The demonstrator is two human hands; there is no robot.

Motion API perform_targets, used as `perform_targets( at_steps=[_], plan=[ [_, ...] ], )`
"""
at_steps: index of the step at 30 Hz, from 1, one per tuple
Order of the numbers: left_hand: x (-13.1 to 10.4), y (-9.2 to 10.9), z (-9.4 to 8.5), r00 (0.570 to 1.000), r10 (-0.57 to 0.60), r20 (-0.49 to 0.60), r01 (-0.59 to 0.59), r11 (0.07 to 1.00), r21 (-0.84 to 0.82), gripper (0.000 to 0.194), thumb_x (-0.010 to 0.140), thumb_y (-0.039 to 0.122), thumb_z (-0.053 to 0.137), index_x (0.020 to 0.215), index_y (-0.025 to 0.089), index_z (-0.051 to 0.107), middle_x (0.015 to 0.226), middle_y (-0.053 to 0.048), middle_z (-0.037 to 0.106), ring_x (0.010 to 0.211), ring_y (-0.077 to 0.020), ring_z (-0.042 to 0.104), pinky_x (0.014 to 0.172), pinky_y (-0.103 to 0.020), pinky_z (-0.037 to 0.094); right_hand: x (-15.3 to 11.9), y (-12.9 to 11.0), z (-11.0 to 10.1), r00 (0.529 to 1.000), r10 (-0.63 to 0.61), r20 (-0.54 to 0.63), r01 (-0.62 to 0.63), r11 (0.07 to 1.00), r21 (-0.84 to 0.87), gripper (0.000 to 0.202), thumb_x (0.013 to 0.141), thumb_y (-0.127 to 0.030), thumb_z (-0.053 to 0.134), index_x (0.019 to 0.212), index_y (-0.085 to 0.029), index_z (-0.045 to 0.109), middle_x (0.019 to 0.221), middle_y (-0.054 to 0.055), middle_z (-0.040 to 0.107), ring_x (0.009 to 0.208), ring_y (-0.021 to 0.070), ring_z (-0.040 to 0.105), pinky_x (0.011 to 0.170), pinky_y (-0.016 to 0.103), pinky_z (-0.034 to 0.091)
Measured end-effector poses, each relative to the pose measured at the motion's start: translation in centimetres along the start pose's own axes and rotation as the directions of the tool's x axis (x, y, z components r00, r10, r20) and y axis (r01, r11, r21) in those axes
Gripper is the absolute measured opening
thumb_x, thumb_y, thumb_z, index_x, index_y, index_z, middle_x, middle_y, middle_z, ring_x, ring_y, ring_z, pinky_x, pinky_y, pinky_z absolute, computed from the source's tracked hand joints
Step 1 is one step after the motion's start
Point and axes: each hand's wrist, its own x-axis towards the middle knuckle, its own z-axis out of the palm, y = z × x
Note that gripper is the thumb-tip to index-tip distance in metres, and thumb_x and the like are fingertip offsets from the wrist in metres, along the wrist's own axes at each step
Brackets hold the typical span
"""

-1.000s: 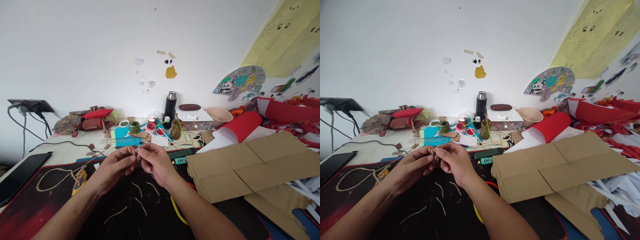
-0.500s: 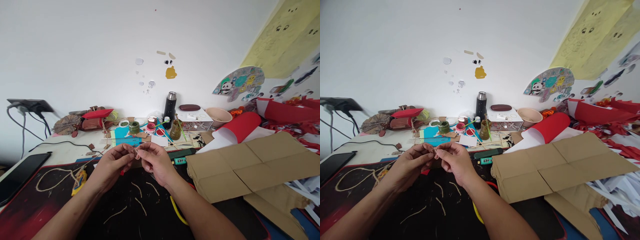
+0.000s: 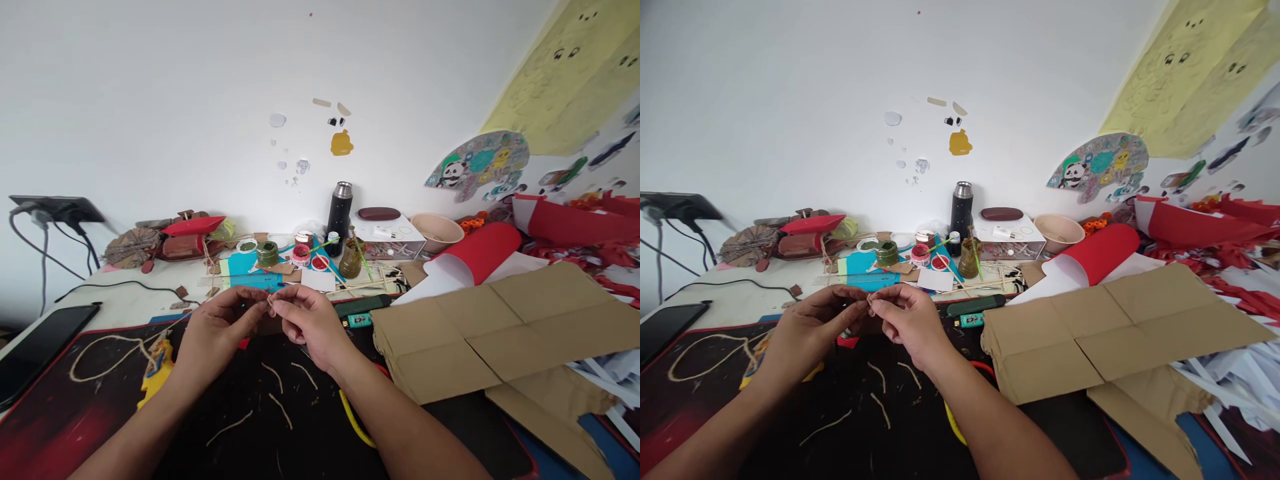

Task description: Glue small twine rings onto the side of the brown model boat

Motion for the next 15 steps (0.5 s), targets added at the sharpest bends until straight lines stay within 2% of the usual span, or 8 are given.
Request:
perform_targets(
  at_steps=[4, 8, 11, 15],
  plan=[
    [-0.21, 0.09, -0.22, 0.992, 0.126, -0.028, -0.118, 0.973, 0.2, 0.025, 0.086, 0.052, 0.082, 0.092, 0.028, 0.085, 0.091, -0.005, 0.084, 0.079, -0.0244, 0.073, 0.071, -0.031, 0.056, 0.14, 0.05, -0.05, 1.0, 0.002, -0.007, -0.002, 1.0, 0.011, 0.029, 0.074, -0.038, 0.09, 0.09, -0.02, 0.073, 0.076, -0.003, 0.07, 0.042, 0.0039, 0.039, 0.04, 0.022, 0.017],
    [-0.32, 0.48, -0.01, 0.974, 0.227, -0.002, -0.219, 0.943, 0.252, 0.015, 0.089, 0.045, 0.081, 0.093, 0.032, 0.087, 0.094, -0.005, 0.085, 0.085, -0.0269, 0.074, 0.081, -0.033, 0.055, 0.19, 0.03, -0.12, 1.0, 0.001, -0.013, -0.001, 0.999, 0.032, 0.028, 0.074, -0.034, 0.09, 0.091, -0.02, 0.073, 0.075, -0.004, 0.071, 0.041, 0.0039, 0.039, 0.04, 0.022, 0.015],
    [-0.31, 0.62, 0.21, 0.977, 0.211, 0.01, -0.209, 0.956, 0.205, 0.016, 0.085, 0.046, 0.086, 0.092, 0.032, 0.089, 0.094, -0.006, 0.085, 0.088, -0.0294, 0.073, 0.082, -0.034, 0.056, 0.18, 0.02, -0.16, 1.0, -0.002, -0.02, 0.002, 0.999, 0.042, 0.028, 0.074, -0.033, 0.089, 0.093, -0.02, 0.073, 0.075, -0.004, 0.071, 0.041, 0.0039, 0.039, 0.04, 0.022, 0.015],
    [-0.15, 0.44, 0.13, 0.996, 0.086, 0.025, -0.088, 0.989, 0.122, 0.026, 0.079, 0.054, 0.091, 0.092, 0.031, 0.089, 0.094, -0.006, 0.085, 0.088, -0.03, 0.073, 0.08, -0.034, 0.059, 0.13, -0.07, -0.11, 1.0, 0.007, -0.022, -0.005, 0.999, 0.048, 0.028, 0.073, -0.032, 0.088, 0.093, -0.019, 0.073, 0.075, -0.004, 0.071, 0.041, 0.0038, 0.04, 0.04, 0.022, 0.015]
  ],
)
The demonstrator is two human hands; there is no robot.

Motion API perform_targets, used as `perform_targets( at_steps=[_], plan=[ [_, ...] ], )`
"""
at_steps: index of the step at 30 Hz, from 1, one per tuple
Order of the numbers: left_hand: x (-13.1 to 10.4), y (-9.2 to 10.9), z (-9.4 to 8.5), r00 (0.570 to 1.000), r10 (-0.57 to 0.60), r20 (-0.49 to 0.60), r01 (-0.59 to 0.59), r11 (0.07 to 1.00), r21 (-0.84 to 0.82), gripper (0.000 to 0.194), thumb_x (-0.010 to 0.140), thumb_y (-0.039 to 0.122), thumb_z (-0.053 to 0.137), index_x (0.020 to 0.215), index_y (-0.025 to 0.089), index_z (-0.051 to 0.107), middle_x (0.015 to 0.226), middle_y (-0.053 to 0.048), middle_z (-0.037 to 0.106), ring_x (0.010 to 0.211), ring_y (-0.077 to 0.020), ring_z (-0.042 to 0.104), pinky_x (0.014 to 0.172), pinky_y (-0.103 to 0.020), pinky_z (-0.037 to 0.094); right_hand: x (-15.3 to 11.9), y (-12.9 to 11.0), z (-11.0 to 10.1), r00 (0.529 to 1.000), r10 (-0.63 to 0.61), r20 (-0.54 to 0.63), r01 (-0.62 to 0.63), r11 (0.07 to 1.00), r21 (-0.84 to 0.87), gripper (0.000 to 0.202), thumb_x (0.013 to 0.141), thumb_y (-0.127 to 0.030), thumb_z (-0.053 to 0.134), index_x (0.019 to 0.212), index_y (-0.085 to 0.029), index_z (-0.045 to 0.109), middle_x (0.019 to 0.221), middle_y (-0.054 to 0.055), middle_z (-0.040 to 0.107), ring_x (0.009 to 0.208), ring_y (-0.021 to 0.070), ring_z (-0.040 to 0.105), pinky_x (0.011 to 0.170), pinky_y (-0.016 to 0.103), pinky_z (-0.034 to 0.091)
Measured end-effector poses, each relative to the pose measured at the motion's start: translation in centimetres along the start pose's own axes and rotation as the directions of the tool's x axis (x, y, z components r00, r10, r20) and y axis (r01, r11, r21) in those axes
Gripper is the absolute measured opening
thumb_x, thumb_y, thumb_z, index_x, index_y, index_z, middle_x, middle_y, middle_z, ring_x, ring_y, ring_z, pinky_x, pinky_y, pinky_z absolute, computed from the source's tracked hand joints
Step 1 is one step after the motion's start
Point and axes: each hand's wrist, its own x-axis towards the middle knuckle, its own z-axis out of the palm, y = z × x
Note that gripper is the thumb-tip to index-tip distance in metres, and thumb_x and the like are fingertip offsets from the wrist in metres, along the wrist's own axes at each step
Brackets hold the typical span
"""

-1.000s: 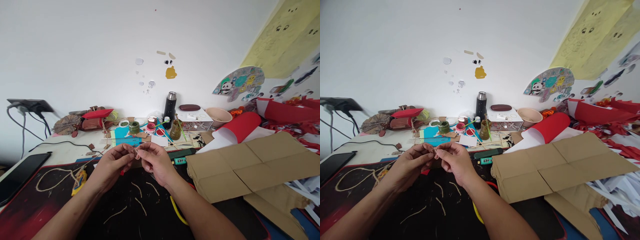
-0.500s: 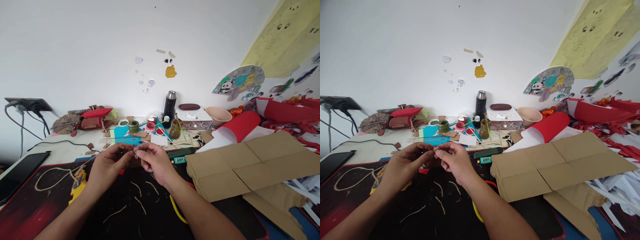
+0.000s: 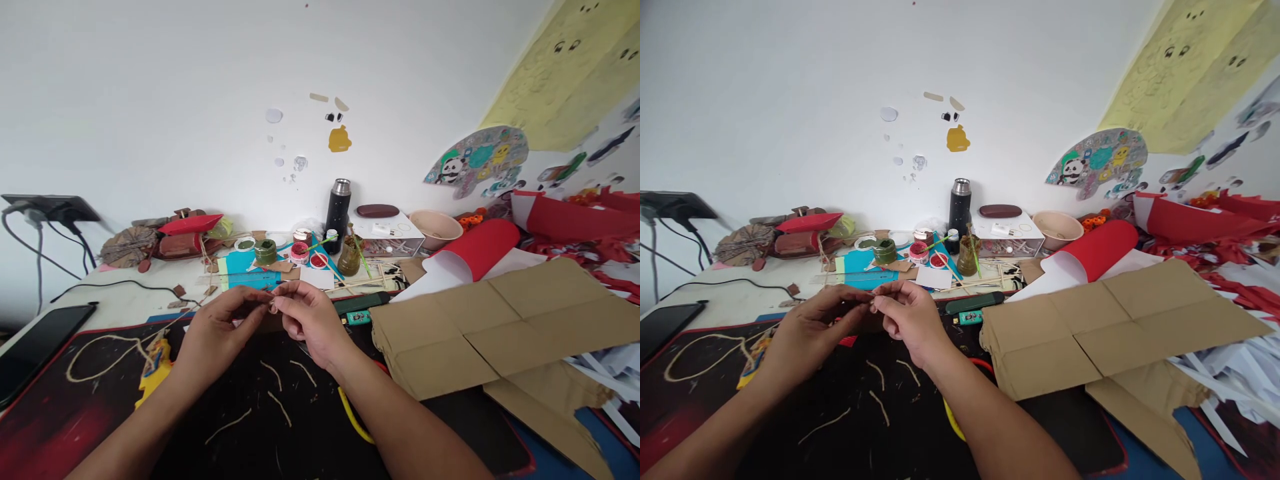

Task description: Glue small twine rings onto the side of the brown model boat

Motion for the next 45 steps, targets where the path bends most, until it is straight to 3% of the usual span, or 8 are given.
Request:
perform_targets(
  at_steps=[6, 15, 20, 28, 32, 36, 40, 45],
  plan=[
    [0.5, -0.3, -0.5, 0.971, -0.17, 0.168, 0.205, 0.955, -0.216, 0.044, 0.07, 0.064, 0.098, 0.091, 0.027, 0.087, 0.095, -0.01, 0.085, 0.081, -0.0269, 0.073, 0.067, -0.033, 0.061, -0.1, -0.1, 0.0, 1.0, 0.009, -0.024, -0.009, 1.0, -0.004, 0.026, 0.073, -0.031, 0.086, 0.092, -0.019, 0.072, 0.074, -0.004, 0.07, 0.041, 0.0041, 0.041, 0.041, 0.022, 0.016],
    [0.7, -0.1, -0.5, 0.952, -0.229, 0.203, 0.278, 0.924, -0.262, 0.045, 0.065, 0.06, 0.102, 0.089, 0.025, 0.088, 0.093, -0.009, 0.085, 0.079, -0.0241, 0.074, 0.065, -0.03, 0.06, -0.1, 0.0, 0.1, 1.0, 0.005, -0.028, -0.005, 1.0, -0.022, 0.026, 0.074, -0.032, 0.086, 0.091, -0.019, 0.072, 0.068, -0.006, 0.064, 0.042, 0.0048, 0.039, 0.042, 0.022, 0.016],
    [0.8, 0.1, -0.5, 0.956, -0.229, 0.183, 0.274, 0.921, -0.278, 0.042, 0.064, 0.057, 0.102, 0.086, 0.024, 0.088, 0.085, -0.008, 0.082, 0.065, -0.0187, 0.066, 0.058, -0.028, 0.056, -0.1, 0.1, 0.0, 1.0, 0.003, -0.014, -0.004, 0.999, -0.042, 0.025, 0.075, -0.033, 0.085, 0.092, -0.02, 0.072, 0.07, -0.006, 0.065, 0.043, 0.0048, 0.04, 0.042, 0.022, 0.018],
    [0.7, 0.0, -0.4, 0.956, -0.263, 0.13, 0.292, 0.892, -0.344, 0.043, 0.06, 0.053, 0.105, 0.08, 0.023, 0.083, 0.083, -0.007, 0.081, 0.067, -0.0194, 0.067, 0.058, -0.027, 0.056, -0.1, 0.1, -0.1, 1.0, -0.017, -0.012, 0.016, 0.996, -0.085, 0.028, 0.079, -0.04, 0.085, 0.095, -0.02, 0.071, 0.074, -0.005, 0.067, 0.043, 0.0051, 0.041, 0.041, 0.022, 0.019],
    [0.7, 0.3, -0.5, 0.959, -0.252, 0.13, 0.283, 0.89, -0.358, 0.042, 0.059, 0.051, 0.106, 0.08, 0.023, 0.083, 0.072, -0.003, 0.074, 0.06, -0.0172, 0.062, 0.054, -0.027, 0.054, -0.2, 0.3, -0.1, 0.997, -0.063, 0.041, 0.07, 0.982, -0.177, 0.034, 0.084, -0.048, 0.086, 0.098, -0.021, 0.071, 0.081, -0.003, 0.068, 0.046, 0.006, 0.045, 0.042, 0.023, 0.025],
    [0.7, 0.6, -0.5, 0.958, -0.251, 0.14, 0.286, 0.883, -0.372, 0.043, 0.053, 0.046, 0.109, 0.078, 0.023, 0.082, 0.076, -0.003, 0.075, 0.061, -0.0182, 0.063, 0.055, -0.029, 0.056, -0.2, 0.6, -0.2, 0.996, -0.072, 0.06, 0.084, 0.967, -0.242, 0.035, 0.084, -0.049, 0.087, 0.098, -0.021, 0.07, 0.08, -0.003, 0.067, 0.048, 0.007, 0.045, 0.044, 0.023, 0.029],
    [0.7, 0.0, -0.4, 0.966, -0.22, 0.134, 0.254, 0.893, -0.37, 0.039, 0.062, 0.049, 0.105, 0.08, 0.023, 0.083, 0.074, -0.002, 0.074, 0.057, -0.0151, 0.059, 0.053, -0.027, 0.053, -0.1, 0.6, -0.3, 0.997, -0.067, 0.045, 0.077, 0.961, -0.264, 0.034, 0.083, -0.048, 0.088, 0.094, -0.022, 0.07, 0.074, -0.005, 0.064, 0.048, 0.008, 0.046, 0.044, 0.024, 0.029],
    [0.8, -1.1, -1.0, 0.973, -0.189, 0.129, 0.223, 0.906, -0.359, 0.038, 0.076, 0.054, 0.098, 0.094, 0.024, 0.083, 0.082, -0.004, 0.077, 0.067, -0.0184, 0.066, 0.059, -0.027, 0.055, -0.1, 0.3, -0.3, 0.999, -0.035, 0.033, 0.041, 0.98, -0.197, 0.033, 0.082, -0.048, 0.088, 0.092, -0.021, 0.07, 0.072, -0.004, 0.066, 0.047, 0.0072, 0.043, 0.043, 0.023, 0.026]
  ],
)
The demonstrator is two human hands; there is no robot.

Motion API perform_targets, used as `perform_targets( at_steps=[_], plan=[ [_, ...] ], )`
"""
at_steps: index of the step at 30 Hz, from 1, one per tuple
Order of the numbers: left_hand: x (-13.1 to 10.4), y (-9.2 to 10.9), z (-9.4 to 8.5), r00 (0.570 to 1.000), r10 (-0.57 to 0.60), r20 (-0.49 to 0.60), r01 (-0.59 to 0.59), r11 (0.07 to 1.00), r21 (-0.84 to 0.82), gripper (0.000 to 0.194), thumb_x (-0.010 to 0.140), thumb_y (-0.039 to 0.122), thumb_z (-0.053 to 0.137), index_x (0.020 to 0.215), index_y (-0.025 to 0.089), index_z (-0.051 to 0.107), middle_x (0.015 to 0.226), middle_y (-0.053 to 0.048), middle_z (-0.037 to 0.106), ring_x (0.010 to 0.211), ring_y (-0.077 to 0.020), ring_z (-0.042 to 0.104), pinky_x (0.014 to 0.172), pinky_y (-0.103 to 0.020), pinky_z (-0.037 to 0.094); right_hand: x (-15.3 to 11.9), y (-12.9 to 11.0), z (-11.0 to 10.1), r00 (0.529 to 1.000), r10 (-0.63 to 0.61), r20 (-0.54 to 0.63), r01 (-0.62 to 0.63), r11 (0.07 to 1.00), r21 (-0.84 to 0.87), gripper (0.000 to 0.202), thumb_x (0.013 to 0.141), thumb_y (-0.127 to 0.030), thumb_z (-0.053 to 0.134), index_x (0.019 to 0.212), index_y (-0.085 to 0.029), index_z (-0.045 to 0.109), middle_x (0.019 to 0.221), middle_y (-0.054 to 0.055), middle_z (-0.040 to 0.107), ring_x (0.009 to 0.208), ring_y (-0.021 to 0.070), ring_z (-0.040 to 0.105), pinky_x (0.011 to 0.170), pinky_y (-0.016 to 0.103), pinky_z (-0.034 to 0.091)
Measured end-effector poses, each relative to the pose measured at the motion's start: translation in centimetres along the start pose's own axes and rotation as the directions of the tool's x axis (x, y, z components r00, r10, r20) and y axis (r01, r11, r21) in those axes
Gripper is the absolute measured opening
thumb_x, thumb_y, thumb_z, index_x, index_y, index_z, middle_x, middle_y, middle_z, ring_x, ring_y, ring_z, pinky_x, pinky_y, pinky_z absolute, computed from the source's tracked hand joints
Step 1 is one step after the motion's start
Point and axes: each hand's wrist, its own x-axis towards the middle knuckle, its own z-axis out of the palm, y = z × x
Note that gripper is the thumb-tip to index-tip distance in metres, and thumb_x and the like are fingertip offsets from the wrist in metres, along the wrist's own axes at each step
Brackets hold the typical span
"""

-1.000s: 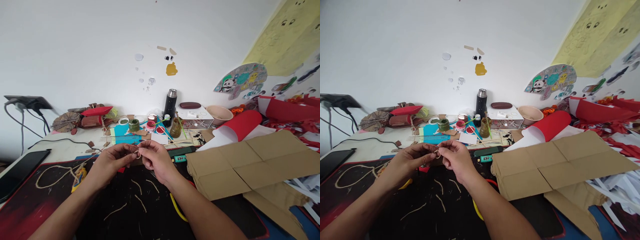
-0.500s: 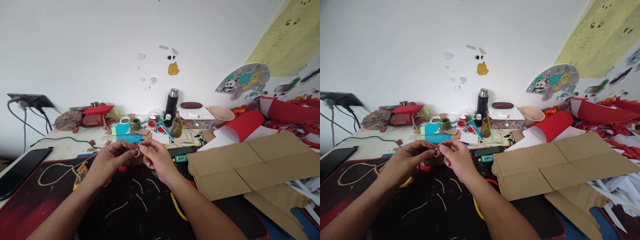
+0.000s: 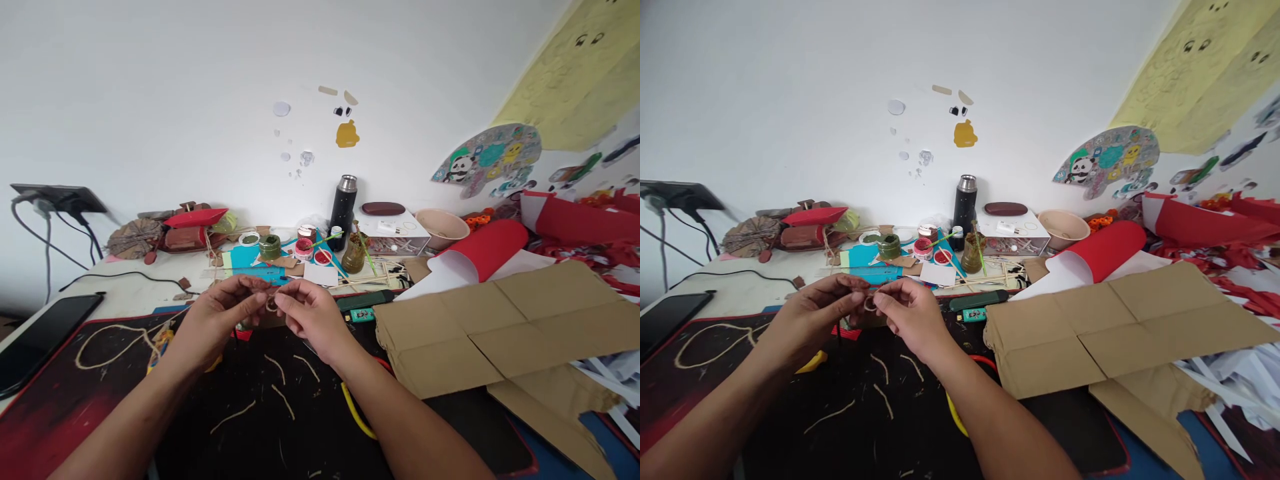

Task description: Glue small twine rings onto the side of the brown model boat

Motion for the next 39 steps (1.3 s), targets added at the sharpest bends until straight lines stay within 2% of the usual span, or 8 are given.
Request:
perform_targets(
  at_steps=[3, 7, 11, 17, 24, 34, 39],
  plan=[
    [0.0, 0.4, -0.4, 0.999, 0.022, 0.024, -0.025, 0.991, 0.13, 0.039, 0.082, 0.06, 0.091, 0.095, 0.024, 0.084, 0.079, -0.005, 0.076, 0.069, -0.0199, 0.065, 0.061, -0.027, 0.055, 0.0, -0.1, 0.0, 1.0, 0.01, -0.012, -0.009, 0.999, 0.034, 0.033, 0.081, -0.046, 0.088, 0.089, -0.021, 0.07, 0.067, -0.006, 0.063, 0.045, 0.0065, 0.04, 0.043, 0.022, 0.024],
    [-0.1, 1.0, -0.5, 0.997, 0.029, 0.072, -0.045, 0.971, 0.233, 0.041, 0.08, 0.064, 0.09, 0.085, 0.025, 0.084, 0.076, -0.005, 0.075, 0.068, -0.0208, 0.062, 0.063, -0.029, 0.055, -0.1, -0.1, 0.0, 1.0, 0.025, -0.001, -0.025, 0.999, 0.032, 0.034, 0.08, -0.047, 0.089, 0.089, -0.02, 0.07, 0.064, -0.006, 0.061, 0.045, 0.0066, 0.04, 0.043, 0.022, 0.024],
    [0.1, 0.8, -0.7, 0.998, 0.012, 0.062, -0.027, 0.968, 0.25, 0.044, 0.078, 0.067, 0.09, 0.085, 0.024, 0.084, 0.082, -0.007, 0.079, 0.072, -0.0217, 0.065, 0.063, -0.028, 0.053, -0.1, 0.0, 0.0, 1.0, 0.018, 0.007, -0.019, 0.999, 0.026, 0.034, 0.08, -0.046, 0.089, 0.088, -0.02, 0.069, 0.064, -0.007, 0.061, 0.045, 0.0064, 0.04, 0.043, 0.023, 0.024],
    [0.3, 0.6, -1.2, 0.99, -0.039, 0.139, 0.0, 0.963, 0.271, 0.049, 0.08, 0.071, 0.088, 0.086, 0.023, 0.082, 0.086, -0.006, 0.081, 0.076, -0.0213, 0.069, 0.068, -0.029, 0.056, 0.0, 0.0, 0.0, 1.0, 0.011, 0.009, -0.011, 1.0, 0.029, 0.035, 0.079, -0.046, 0.09, 0.088, -0.02, 0.069, 0.063, -0.007, 0.06, 0.045, 0.0065, 0.041, 0.042, 0.023, 0.024],
    [0.3, 0.5, -1.0, 0.984, -0.074, 0.163, 0.034, 0.971, 0.238, 0.05, 0.08, 0.071, 0.087, 0.086, 0.023, 0.08, 0.088, -0.006, 0.081, 0.079, -0.0215, 0.072, 0.072, -0.031, 0.059, 0.1, 0.1, 0.0, 0.999, 0.018, 0.036, -0.019, 1.0, 0.024, 0.032, 0.081, -0.044, 0.087, 0.09, -0.019, 0.069, 0.062, -0.008, 0.061, 0.044, 0.0064, 0.042, 0.042, 0.022, 0.024],
    [0.5, 0.3, -1.4, 0.985, -0.07, 0.157, 0.032, 0.972, 0.233, 0.052, 0.082, 0.072, 0.085, 0.084, 0.02, 0.077, 0.075, -0.001, 0.069, 0.066, -0.0149, 0.056, 0.06, -0.025, 0.045, 0.0, -0.1, 0.0, 0.998, 0.023, 0.054, -0.022, 1.0, -0.012, 0.038, 0.083, -0.051, 0.087, 0.094, -0.02, 0.069, 0.063, -0.008, 0.061, 0.043, 0.0066, 0.041, 0.042, 0.023, 0.024],
    [0.4, 0.2, -1.5, 0.982, -0.075, 0.171, 0.036, 0.975, 0.221, 0.051, 0.084, 0.071, 0.084, 0.086, 0.021, 0.078, 0.077, -0.001, 0.07, 0.068, -0.0151, 0.056, 0.061, -0.026, 0.045, 0.0, -0.1, 0.0, 0.998, 0.024, 0.052, -0.022, 0.999, -0.025, 0.04, 0.082, -0.053, 0.087, 0.094, -0.02, 0.068, 0.062, -0.008, 0.06, 0.044, 0.0069, 0.041, 0.042, 0.023, 0.024]
  ],
)
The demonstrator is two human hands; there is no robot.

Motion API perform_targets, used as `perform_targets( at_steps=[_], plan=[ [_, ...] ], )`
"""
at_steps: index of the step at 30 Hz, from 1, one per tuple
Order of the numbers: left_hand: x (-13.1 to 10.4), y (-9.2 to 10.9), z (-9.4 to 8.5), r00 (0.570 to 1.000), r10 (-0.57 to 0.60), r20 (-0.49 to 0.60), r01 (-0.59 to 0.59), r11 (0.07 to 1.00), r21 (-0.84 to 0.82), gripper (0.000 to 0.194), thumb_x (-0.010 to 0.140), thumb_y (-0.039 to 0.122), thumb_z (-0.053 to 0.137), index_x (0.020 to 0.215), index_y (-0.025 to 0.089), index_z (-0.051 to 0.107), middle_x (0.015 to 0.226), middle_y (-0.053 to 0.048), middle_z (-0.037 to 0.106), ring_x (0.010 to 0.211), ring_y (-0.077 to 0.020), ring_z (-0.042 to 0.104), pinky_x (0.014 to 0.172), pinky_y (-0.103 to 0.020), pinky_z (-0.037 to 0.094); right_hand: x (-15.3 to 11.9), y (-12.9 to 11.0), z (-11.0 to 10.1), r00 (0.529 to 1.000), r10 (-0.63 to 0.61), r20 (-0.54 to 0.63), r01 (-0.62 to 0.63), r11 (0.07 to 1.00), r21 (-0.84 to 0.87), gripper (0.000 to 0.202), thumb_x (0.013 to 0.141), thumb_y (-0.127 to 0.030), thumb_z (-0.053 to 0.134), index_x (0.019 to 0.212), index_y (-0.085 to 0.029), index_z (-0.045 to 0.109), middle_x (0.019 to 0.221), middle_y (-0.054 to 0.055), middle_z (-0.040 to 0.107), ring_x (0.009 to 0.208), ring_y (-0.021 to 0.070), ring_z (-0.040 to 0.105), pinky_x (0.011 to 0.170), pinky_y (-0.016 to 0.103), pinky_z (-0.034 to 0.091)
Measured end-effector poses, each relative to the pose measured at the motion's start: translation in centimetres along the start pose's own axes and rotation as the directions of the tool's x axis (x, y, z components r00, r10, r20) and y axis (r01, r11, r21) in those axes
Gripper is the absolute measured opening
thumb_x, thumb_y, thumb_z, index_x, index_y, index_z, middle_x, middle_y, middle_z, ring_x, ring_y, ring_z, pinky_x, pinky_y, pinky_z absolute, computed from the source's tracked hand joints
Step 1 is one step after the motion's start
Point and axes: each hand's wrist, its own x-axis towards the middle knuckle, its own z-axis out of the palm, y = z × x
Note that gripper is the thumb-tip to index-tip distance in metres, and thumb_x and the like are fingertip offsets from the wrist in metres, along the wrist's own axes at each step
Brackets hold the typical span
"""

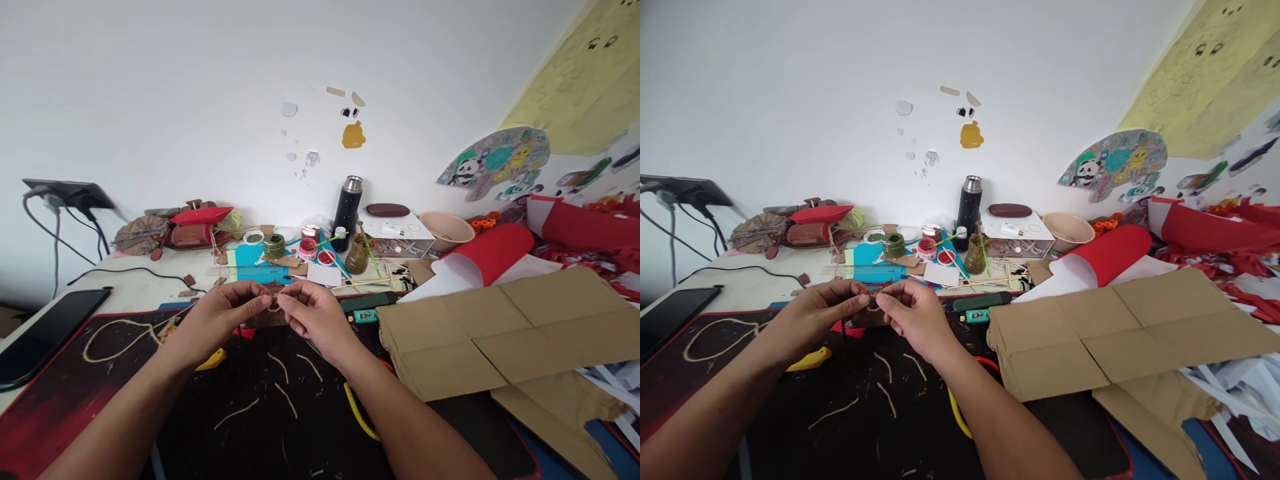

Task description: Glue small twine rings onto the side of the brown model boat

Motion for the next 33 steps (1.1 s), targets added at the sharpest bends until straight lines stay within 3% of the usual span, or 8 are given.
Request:
perform_targets(
  at_steps=[6, 18, 23, 28, 33],
  plan=[
    [-0.2, 0.2, -0.1, 1.0, -0.012, 0.019, 0.012, 1.0, 0.021, 0.047, 0.084, 0.068, 0.084, 0.086, 0.022, 0.078, 0.082, -0.004, 0.075, 0.074, -0.0187, 0.063, 0.067, -0.029, 0.051, 0.0, -0.2, 0.1, 1.0, 0.014, 0.004, -0.014, 1.0, 0.009, 0.046, 0.077, -0.056, 0.091, 0.092, -0.02, 0.068, 0.062, -0.007, 0.06, 0.044, 0.0069, 0.041, 0.042, 0.023, 0.023],
    [-0.1, 0.1, -0.2, 0.999, -0.034, 0.022, 0.033, 0.998, 0.048, 0.046, 0.083, 0.067, 0.085, 0.087, 0.022, 0.079, 0.082, -0.004, 0.074, 0.074, -0.019, 0.064, 0.068, -0.029, 0.051, -0.1, 0.0, 0.0, 0.999, 0.02, 0.03, -0.019, 1.0, -0.013, 0.044, 0.079, -0.055, 0.091, 0.094, -0.02, 0.07, 0.064, -0.007, 0.062, 0.046, 0.0075, 0.045, 0.043, 0.023, 0.026],
    [-0.1, 0.5, 0.0, 1.0, 0.008, 0.026, -0.009, 0.999, 0.04, 0.052, 0.087, 0.073, 0.08, 0.087, 0.022, 0.079, 0.079, -0.003, 0.071, 0.07, -0.0168, 0.059, 0.063, -0.027, 0.049, 0.0, 0.2, 0.0, 1.0, 0.013, -0.009, -0.014, 1.0, -0.022, 0.038, 0.08, -0.052, 0.087, 0.091, -0.021, 0.067, 0.062, -0.008, 0.06, 0.045, 0.0073, 0.043, 0.043, 0.023, 0.026],
    [-0.3, 1.6, 0.7, 0.997, 0.072, 0.029, -0.073, 0.997, 0.013, 0.046, 0.08, 0.064, 0.09, 0.098, 0.023, 0.079, 0.095, -0.006, 0.08, 0.085, -0.0226, 0.072, 0.074, -0.032, 0.06, 0.1, 0.1, 0.0, 0.998, 0.016, -0.057, -0.019, 0.999, -0.049, 0.031, 0.083, -0.047, 0.082, 0.09, -0.021, 0.066, 0.057, -0.01, 0.056, 0.043, 0.0078, 0.041, 0.043, 0.023, 0.025],
    [-0.4, 1.5, 1.2, 0.993, 0.101, -0.061, -0.096, 0.992, 0.084, 0.048, 0.076, 0.065, 0.091, 0.094, 0.023, 0.077, 0.092, -0.007, 0.082, 0.084, -0.0249, 0.075, 0.079, -0.036, 0.063, 0.0, 0.1, 0.1, 0.998, 0.018, -0.054, -0.021, 0.998, -0.052, 0.031, 0.084, -0.047, 0.082, 0.09, -0.021, 0.067, 0.056, -0.01, 0.055, 0.043, 0.008, 0.042, 0.043, 0.023, 0.025]
  ],
)
